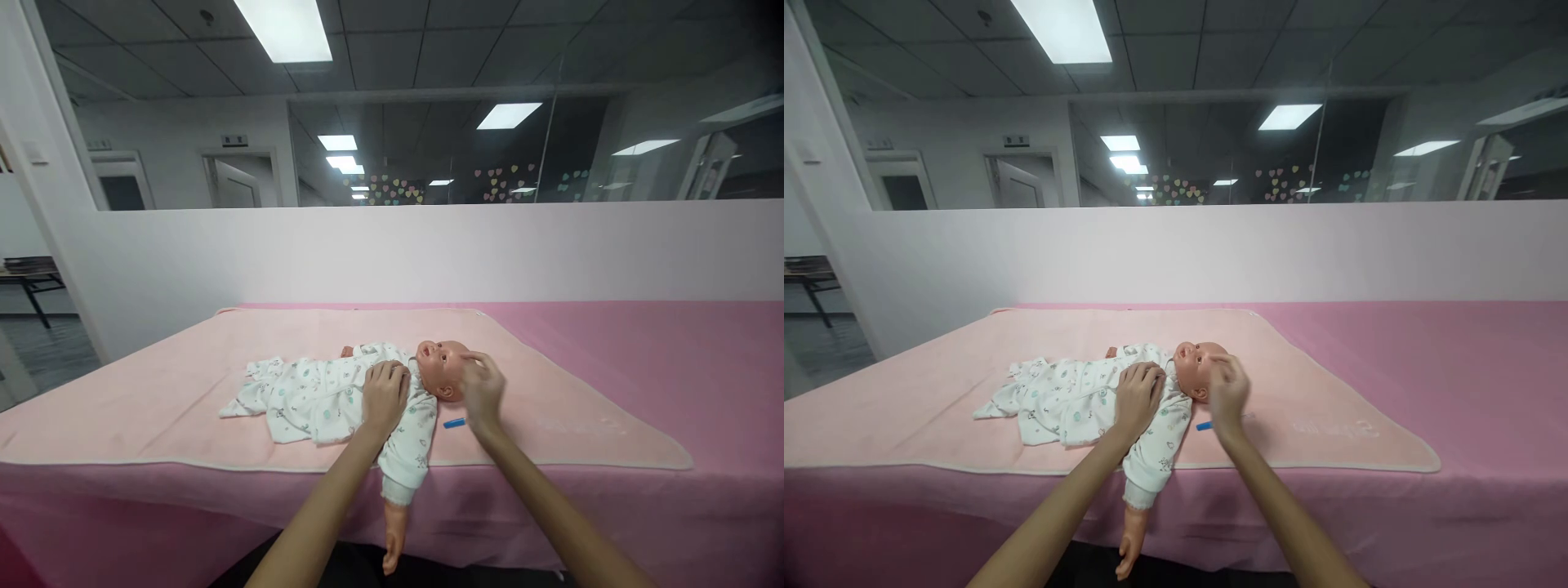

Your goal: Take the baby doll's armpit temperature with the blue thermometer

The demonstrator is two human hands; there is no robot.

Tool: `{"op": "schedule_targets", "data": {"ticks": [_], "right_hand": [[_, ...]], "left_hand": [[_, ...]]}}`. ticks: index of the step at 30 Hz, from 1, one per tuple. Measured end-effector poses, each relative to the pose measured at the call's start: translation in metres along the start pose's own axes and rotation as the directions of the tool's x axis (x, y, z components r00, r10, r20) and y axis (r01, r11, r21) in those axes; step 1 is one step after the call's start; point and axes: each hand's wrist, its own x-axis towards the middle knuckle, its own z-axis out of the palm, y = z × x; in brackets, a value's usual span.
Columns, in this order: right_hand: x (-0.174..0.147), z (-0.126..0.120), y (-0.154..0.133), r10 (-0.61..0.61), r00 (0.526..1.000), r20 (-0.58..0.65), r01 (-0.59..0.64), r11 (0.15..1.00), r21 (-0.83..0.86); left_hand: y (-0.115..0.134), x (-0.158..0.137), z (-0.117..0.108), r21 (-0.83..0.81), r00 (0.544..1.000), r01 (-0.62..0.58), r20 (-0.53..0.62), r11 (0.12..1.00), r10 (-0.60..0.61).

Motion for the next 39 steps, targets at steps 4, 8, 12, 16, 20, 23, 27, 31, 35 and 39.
{"op": "schedule_targets", "data": {"ticks": [4, 8, 12, 16, 20, 23, 27, 31, 35, 39], "right_hand": [[-0.016, 0.079, 0.002, -0.378, 0.919, 0.113, 0.392, 0.903, -0.177], [-0.025, 0.100, 0.023, -0.538, 0.832, 0.133, 0.554, 0.797, -0.243], [-0.024, 0.085, 0.035, -0.528, 0.828, 0.188, 0.560, 0.787, -0.258], [-0.024, 0.077, 0.034, -0.499, 0.831, 0.245, 0.551, 0.795, -0.252], [-0.027, 0.074, 0.032, -0.471, 0.848, 0.242, 0.519, 0.830, -0.206], [-0.028, 0.073, 0.031, -0.434, 0.873, 0.224, 0.473, 0.864, -0.172], [-0.026, 0.072, 0.034, -0.429, 0.884, 0.183, 0.457, 0.875, -0.157], [-0.023, 0.074, 0.041, -0.481, 0.871, 0.097, 0.490, 0.860, -0.140], [-0.021, 0.077, 0.045, -0.512, 0.857, 0.055, 0.514, 0.847, -0.136], [-0.021, 0.078, 0.045, -0.517, 0.854, 0.054, 0.519, 0.844, -0.135]], "left_hand": [[-0.004, -0.002, 0.005, 0.016, 0.998, 0.035, -0.050, 0.999, -0.034], [-0.008, -0.004, 0.009, 0.080, 0.983, 0.135, -0.139, 0.988, -0.123], [-0.006, -0.003, 0.008, 0.051, 0.978, 0.154, -0.148, 0.987, -0.145], [-0.004, -0.002, 0.004, 0.038, 0.979, 0.174, -0.114, 0.984, -0.168], [-0.003, -0.004, 0.001, 0.001, 0.980, 0.186, -0.075, 0.983, -0.185], [-0.002, -0.005, -0.001, -0.035, 0.979, 0.192, -0.065, 0.981, -0.194], [-0.001, -0.005, -0.004, -0.061, 0.976, 0.202, -0.068, 0.978, -0.206], [0.001, -0.005, -0.006, -0.084, 0.977, 0.200, -0.063, 0.976, -0.206], [0.001, -0.005, -0.007, -0.071, 0.976, 0.200, -0.072, 0.977, -0.205], [0.000, -0.005, -0.007, -0.043, 0.982, 0.180, -0.053, 0.983, -0.182]]}}
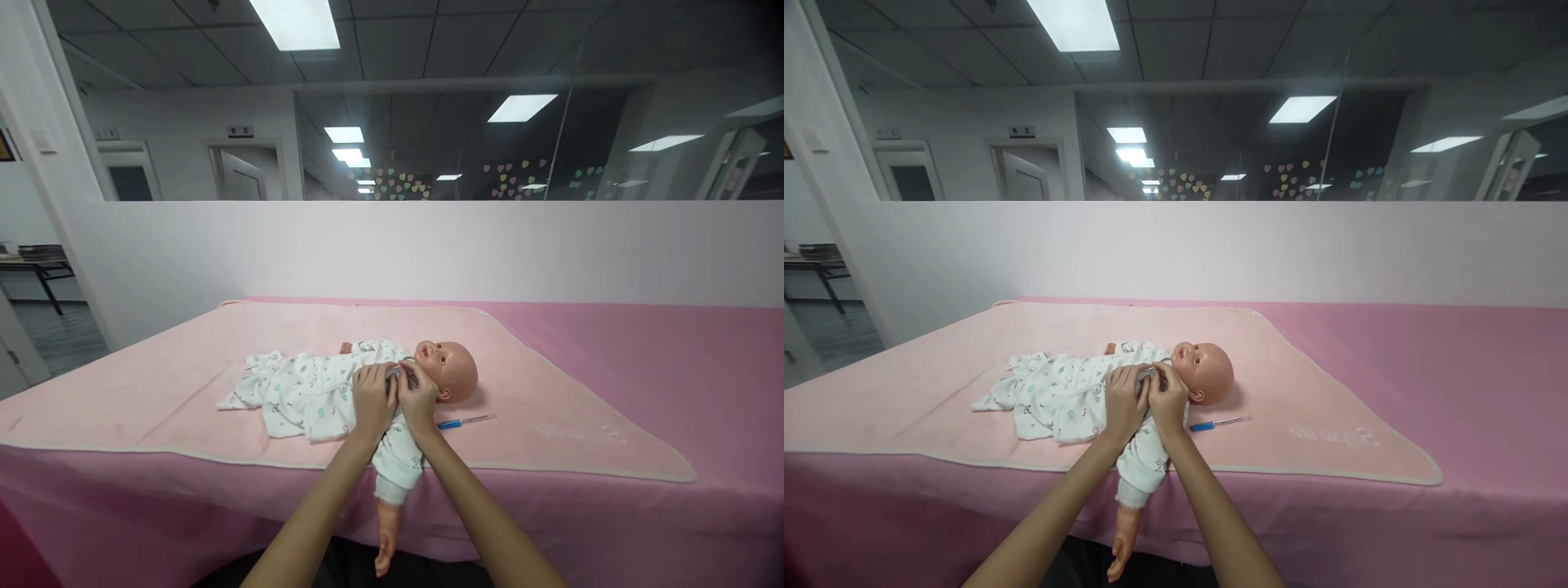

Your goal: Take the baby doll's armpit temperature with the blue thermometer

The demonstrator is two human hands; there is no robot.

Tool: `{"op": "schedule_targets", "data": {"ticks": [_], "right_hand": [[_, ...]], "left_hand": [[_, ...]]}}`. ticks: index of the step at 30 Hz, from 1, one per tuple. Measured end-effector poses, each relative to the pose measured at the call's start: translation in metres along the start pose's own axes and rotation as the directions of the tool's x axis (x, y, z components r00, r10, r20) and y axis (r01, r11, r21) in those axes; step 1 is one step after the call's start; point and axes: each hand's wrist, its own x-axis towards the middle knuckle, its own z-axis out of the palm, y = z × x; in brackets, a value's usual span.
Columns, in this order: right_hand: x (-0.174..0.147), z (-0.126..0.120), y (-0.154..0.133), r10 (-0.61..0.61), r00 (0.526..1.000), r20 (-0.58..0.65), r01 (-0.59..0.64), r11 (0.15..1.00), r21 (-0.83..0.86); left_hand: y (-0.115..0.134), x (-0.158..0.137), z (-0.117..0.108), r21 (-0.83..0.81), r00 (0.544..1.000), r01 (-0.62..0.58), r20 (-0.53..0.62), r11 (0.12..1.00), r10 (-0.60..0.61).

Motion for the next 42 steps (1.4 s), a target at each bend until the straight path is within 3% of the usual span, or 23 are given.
{"op": "schedule_targets", "data": {"ticks": [11, 17, 22, 31, 38, 42], "right_hand": [[0.000, 0.000, -0.001, -0.082, 0.997, -0.006, 0.081, 0.994, -0.078], [0.000, -0.003, -0.004, -0.119, 0.992, -0.032, 0.117, 0.991, -0.067], [-0.001, -0.004, -0.005, -0.104, 0.994, -0.044, 0.102, 0.994, -0.042], [-0.002, -0.003, -0.002, -0.082, 0.996, -0.019, 0.082, 0.996, -0.017], [-0.001, -0.007, -0.007, -0.119, 0.983, 0.142, 0.129, 0.990, -0.065], [0.000, -0.006, -0.009, -0.131, 0.977, 0.167, 0.147, 0.985, -0.088]], "left_hand": [[-0.003, 0.000, 0.000, -0.028, 0.996, 0.054, -0.076, 0.998, -0.056], [-0.016, -0.003, -0.016, -0.085, 0.928, 0.276, -0.235, 0.957, -0.288], [-0.017, -0.008, -0.022, -0.068, 0.952, 0.271, -0.127, 0.960, -0.278], [-0.014, -0.008, -0.022, -0.079, 0.959, 0.264, -0.088, 0.961, -0.271], [-0.016, -0.008, -0.022, -0.129, 0.960, 0.273, -0.034, 0.953, -0.279], [-0.017, -0.008, -0.021, -0.132, 0.957, 0.275, -0.059, 0.952, -0.284]]}}
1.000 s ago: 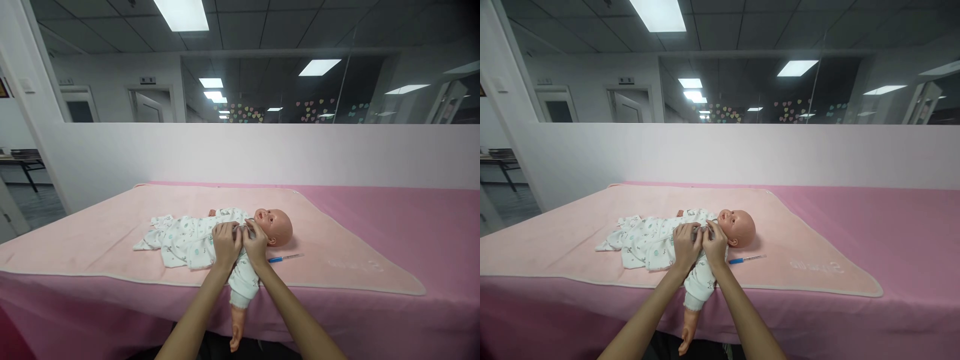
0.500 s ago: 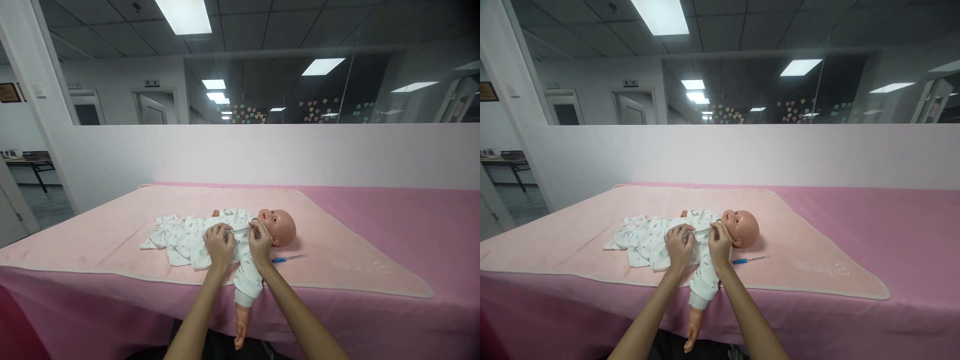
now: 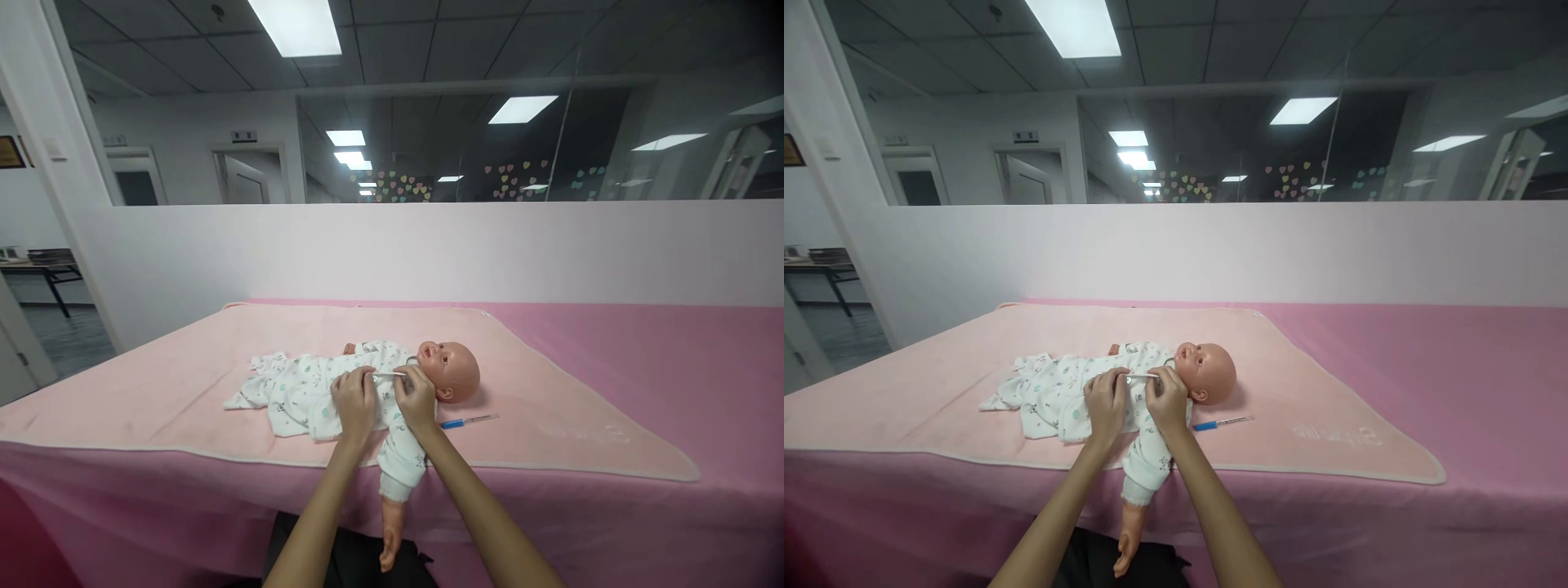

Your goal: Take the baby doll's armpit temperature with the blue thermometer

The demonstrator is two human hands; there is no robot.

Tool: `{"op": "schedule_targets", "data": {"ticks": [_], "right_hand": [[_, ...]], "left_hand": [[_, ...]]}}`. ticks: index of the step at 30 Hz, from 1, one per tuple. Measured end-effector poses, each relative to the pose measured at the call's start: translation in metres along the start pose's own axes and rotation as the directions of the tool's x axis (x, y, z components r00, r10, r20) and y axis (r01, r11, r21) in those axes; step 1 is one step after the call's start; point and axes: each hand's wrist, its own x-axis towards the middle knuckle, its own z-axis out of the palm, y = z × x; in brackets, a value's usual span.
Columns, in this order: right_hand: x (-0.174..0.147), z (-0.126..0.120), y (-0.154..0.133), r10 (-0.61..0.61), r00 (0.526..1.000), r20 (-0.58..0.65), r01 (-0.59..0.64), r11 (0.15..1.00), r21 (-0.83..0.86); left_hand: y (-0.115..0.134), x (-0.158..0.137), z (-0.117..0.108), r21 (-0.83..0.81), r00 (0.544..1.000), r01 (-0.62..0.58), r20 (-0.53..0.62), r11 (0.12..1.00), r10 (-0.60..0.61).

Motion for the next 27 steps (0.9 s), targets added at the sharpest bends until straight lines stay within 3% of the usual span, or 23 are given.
{"op": "schedule_targets", "data": {"ticks": [9, 27], "right_hand": [[-0.0004, 0.0021, 0.0031, 0.019, 1.000, -0.008, -0.019, 1.000, -0.025], [0.0008, 0.0042, 0.0056, 0.027, 0.999, -0.034, -0.028, 0.999, -0.023]], "left_hand": [[0.0025, -0.0024, 0.0002, 0.108, 0.998, -0.057, 0.007, 0.992, 0.056], [0.0006, 0.0002, 0.0012, 0.060, 0.999, -0.035, -0.029, 0.998, 0.037]]}}
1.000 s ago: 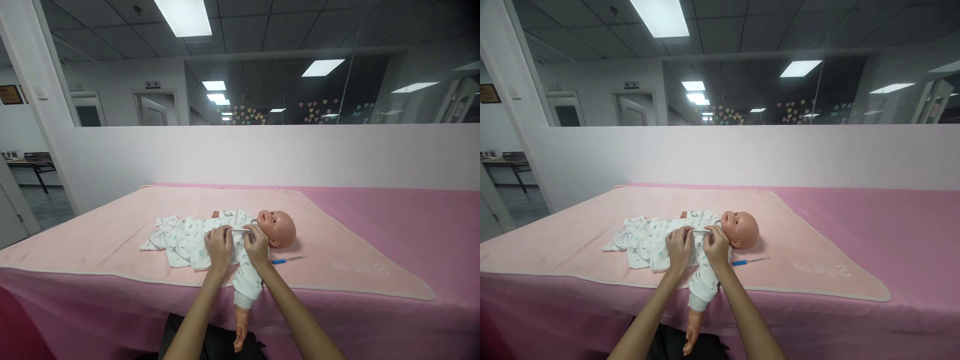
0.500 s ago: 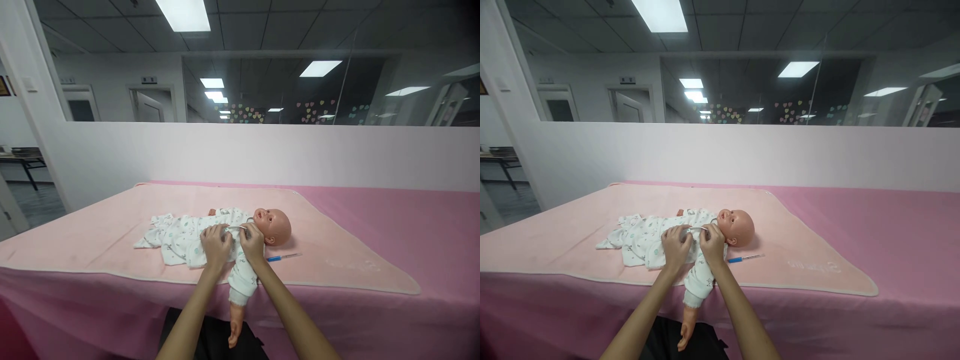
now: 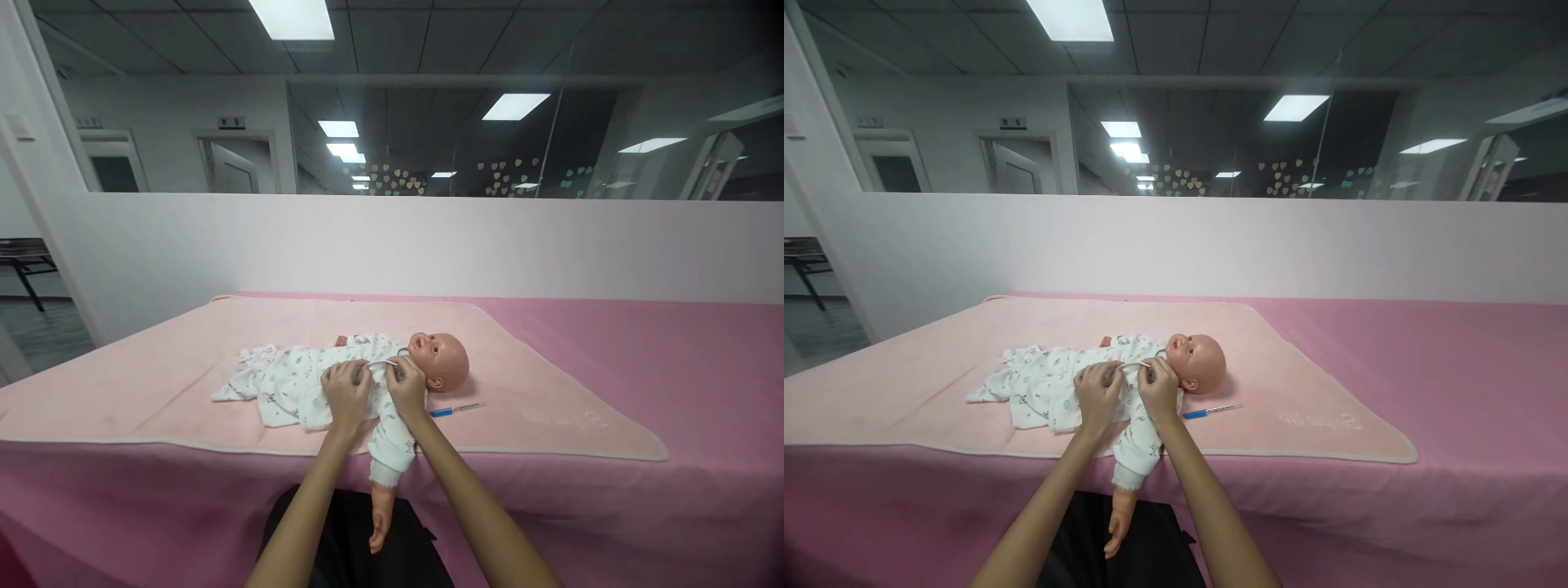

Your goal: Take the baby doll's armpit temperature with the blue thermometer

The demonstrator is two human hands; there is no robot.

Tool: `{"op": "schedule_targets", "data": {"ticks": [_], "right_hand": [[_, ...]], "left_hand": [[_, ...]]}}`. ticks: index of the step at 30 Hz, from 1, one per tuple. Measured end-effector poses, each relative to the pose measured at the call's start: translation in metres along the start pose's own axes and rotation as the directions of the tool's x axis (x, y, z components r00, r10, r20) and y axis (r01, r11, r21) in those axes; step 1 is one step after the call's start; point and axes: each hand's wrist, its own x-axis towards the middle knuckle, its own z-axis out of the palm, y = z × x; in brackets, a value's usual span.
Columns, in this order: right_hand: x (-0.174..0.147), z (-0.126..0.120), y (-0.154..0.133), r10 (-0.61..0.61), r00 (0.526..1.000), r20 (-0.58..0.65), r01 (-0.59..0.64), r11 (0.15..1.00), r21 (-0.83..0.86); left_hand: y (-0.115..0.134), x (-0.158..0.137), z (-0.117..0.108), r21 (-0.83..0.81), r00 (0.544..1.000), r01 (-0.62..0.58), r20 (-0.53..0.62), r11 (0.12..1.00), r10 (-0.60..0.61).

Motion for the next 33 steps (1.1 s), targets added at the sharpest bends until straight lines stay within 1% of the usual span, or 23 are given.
{"op": "schedule_targets", "data": {"ticks": [7, 13, 22, 27, 30, 33], "right_hand": [[0.000, 0.000, -0.002, 0.014, 1.000, 0.002, -0.014, 1.000, 0.008], [0.001, -0.003, -0.004, 0.048, 0.999, 0.012, -0.048, 0.998, 0.028], [-0.001, -0.005, -0.006, 0.068, 0.997, -0.023, -0.067, 0.997, 0.049], [0.000, -0.003, -0.005, 0.072, 0.997, -0.033, -0.070, 0.996, 0.060], [0.000, -0.003, -0.004, 0.080, 0.996, -0.045, -0.076, 0.994, 0.079], [0.000, -0.003, -0.004, 0.096, 0.994, -0.047, -0.091, 0.992, 0.090]], "left_hand": [[0.001, -0.001, 0.000, 0.031, 1.000, -0.008, -0.018, 0.999, 0.008], [0.000, -0.001, 0.000, 0.025, 1.000, -0.013, -0.022, 1.000, 0.013], [0.000, 0.000, 0.000, 0.035, 0.998, 0.005, -0.063, 0.999, -0.003], [-0.002, 0.001, -0.001, 0.013, 0.993, 0.047, -0.110, 0.999, -0.045], [-0.005, 0.000, -0.004, 0.014, 0.991, 0.070, -0.112, 0.997, -0.068], [-0.013, -0.003, -0.012, 0.014, 0.981, 0.156, -0.119, 0.988, -0.154]]}}
